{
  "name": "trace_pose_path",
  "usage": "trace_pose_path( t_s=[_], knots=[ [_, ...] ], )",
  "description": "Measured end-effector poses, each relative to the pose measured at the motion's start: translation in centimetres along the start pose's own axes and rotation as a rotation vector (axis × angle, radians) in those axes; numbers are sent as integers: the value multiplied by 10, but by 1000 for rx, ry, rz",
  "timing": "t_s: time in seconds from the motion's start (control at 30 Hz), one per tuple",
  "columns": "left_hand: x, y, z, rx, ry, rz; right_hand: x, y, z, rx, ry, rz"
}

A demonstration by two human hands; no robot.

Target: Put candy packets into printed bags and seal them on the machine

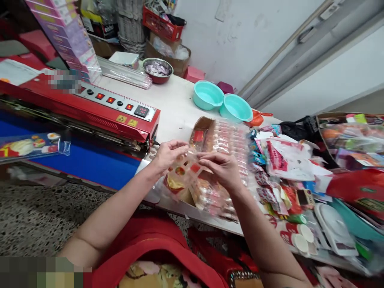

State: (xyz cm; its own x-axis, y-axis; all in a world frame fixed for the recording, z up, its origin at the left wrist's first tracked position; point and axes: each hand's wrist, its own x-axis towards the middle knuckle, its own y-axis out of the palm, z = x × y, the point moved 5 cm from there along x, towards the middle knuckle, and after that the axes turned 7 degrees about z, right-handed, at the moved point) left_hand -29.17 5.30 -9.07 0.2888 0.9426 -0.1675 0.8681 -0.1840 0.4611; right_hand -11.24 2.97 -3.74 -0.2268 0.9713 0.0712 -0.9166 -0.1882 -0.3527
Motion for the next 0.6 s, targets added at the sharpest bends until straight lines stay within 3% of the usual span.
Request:
trace_pose_path(
  t_s=[0.1, 0.27, 0.4, 0.6],
  knots=[
    [-7, -36, 23, -86, -120, -190, 5, 40, -37, 128, 150, -13],
    [-23, -103, 66, -48, -80, -511, 9, 101, -89, 273, 341, -45],
    [-25, -135, 77, -49, -123, -594, 20, 141, -106, 371, 408, -17],
    [-39, -174, 64, -103, -256, -588, 54, 176, -129, 470, 478, -40]
  ],
)
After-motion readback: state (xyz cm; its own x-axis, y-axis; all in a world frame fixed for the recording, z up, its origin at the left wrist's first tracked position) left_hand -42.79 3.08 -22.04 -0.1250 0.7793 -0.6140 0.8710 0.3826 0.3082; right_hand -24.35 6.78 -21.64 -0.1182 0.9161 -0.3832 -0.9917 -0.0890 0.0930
